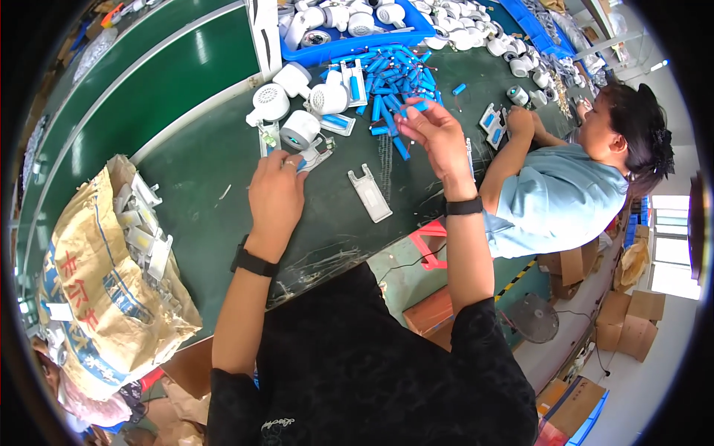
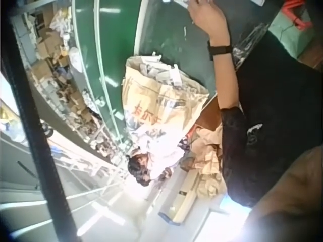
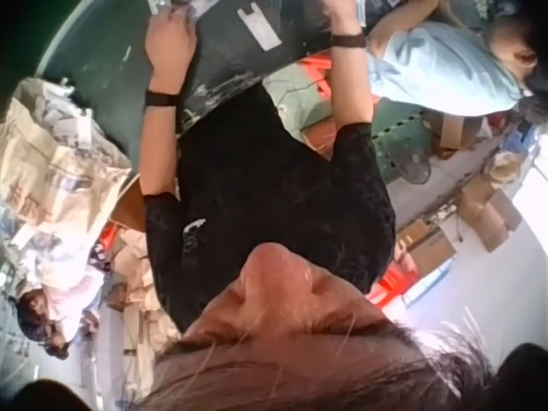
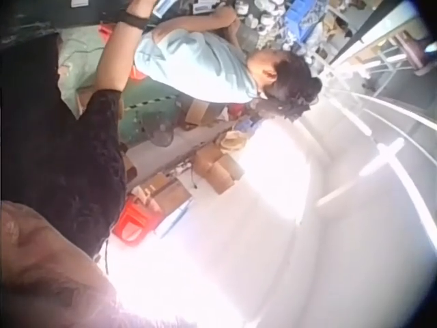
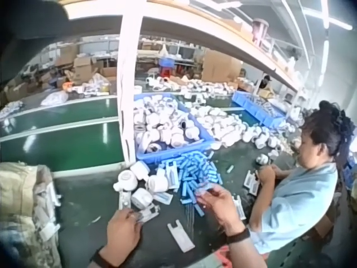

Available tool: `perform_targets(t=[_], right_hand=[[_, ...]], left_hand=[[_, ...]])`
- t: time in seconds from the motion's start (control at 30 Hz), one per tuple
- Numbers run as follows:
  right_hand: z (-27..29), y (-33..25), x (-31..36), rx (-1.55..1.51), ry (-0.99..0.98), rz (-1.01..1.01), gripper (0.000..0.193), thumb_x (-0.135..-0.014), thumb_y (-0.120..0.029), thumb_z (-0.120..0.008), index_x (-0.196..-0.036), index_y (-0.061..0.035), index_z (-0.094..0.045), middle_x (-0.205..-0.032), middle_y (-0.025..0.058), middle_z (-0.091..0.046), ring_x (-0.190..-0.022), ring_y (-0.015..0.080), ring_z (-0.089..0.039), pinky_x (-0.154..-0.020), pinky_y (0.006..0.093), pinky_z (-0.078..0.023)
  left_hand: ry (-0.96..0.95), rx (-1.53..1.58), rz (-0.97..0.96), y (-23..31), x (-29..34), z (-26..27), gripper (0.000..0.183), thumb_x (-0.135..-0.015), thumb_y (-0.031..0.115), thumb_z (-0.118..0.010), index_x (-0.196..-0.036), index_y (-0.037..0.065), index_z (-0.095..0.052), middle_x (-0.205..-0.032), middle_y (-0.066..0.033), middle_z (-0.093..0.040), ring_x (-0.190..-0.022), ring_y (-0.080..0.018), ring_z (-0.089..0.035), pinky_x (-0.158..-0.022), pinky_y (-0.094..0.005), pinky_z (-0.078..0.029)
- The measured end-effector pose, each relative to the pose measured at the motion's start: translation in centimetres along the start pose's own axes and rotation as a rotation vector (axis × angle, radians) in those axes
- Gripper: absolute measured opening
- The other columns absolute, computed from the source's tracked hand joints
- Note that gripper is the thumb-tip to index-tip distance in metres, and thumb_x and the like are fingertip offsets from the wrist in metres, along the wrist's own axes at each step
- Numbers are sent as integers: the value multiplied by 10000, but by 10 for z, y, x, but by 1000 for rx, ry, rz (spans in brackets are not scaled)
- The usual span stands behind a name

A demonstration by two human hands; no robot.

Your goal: Assembling electronic components on a factory production line.

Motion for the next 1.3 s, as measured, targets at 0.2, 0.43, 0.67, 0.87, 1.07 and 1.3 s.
perform_targets(t=[0.2,0.43,0.67,0.87,1.07,1.3], right_hand=[[15,5,0,1075,440,424,164,-905,-133,-809,-1032,-29,-802,-988,25,-641,-849,115,-658,-832,244,-510],[23,-12,40,-295,14,-126,257,-972,-83,-718,-1209,13,-695,-1009,95,-728,-943,161,-688,-862,287,-533],[-30,-20,128,-228,-123,-267,279,-1018,-60,-645,-1279,34,-614,-1124,118,-732,-975,190,-728,-778,282,-598],[-30,-18,138,83,31,-43,266,-968,11,-693,-1232,30,-667,-1027,84,-722,-920,164,-721,-763,281,-613],[-31,2,143,405,234,0,170,-942,-78,-748,-1107,-43,-758,-972,50,-738,-854,119,-665,-766,285,-535],[-69,25,149,864,412,378,135,-868,-90,-794,-1001,-67,-798,-953,58,-697,-911,248,-607,-816,358,-495]], left_hand=[[50,-90,12,0,8,15,280,-828,96,-783,-1091,26,-713,-1078,-111,-664,-971,-313,-638,-834,-424,-533],[-195,729,183,70,13,15,454,-872,160,-807,-1276,15,-659,-1118,-100,-669,-932,-233,-686,-774,-356,-562],[-198,1302,406,84,2,-23,268,-947,88,-759,-1177,-40,-713,-1138,-89,-708,-934,-101,-679,-808,-250,-560],[-329,1058,337,81,-9,-7,274,-908,132,-804,-1132,-13,-745,-1030,-60,-746,-892,-97,-680,-785,-248,-548],[-294,339,15,63,23,-29,1323,-572,264,-987,-1601,-24,-208,-1496,-195,-473,-1234,-403,-530,-1023,-474,-463],[-212,328,41,73,28,-44,1329,-610,208,-963,-1619,-40,-134,-1401,-194,-563,-1136,-381,-575,-983,-454,-482]])
Point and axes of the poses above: each hand's wrist, its own x-axis away from the middle knuckle, its own z-axis out of the back of the hand, y = z × x, the point moved 1 cm from there along -x, towards the middle knuckle
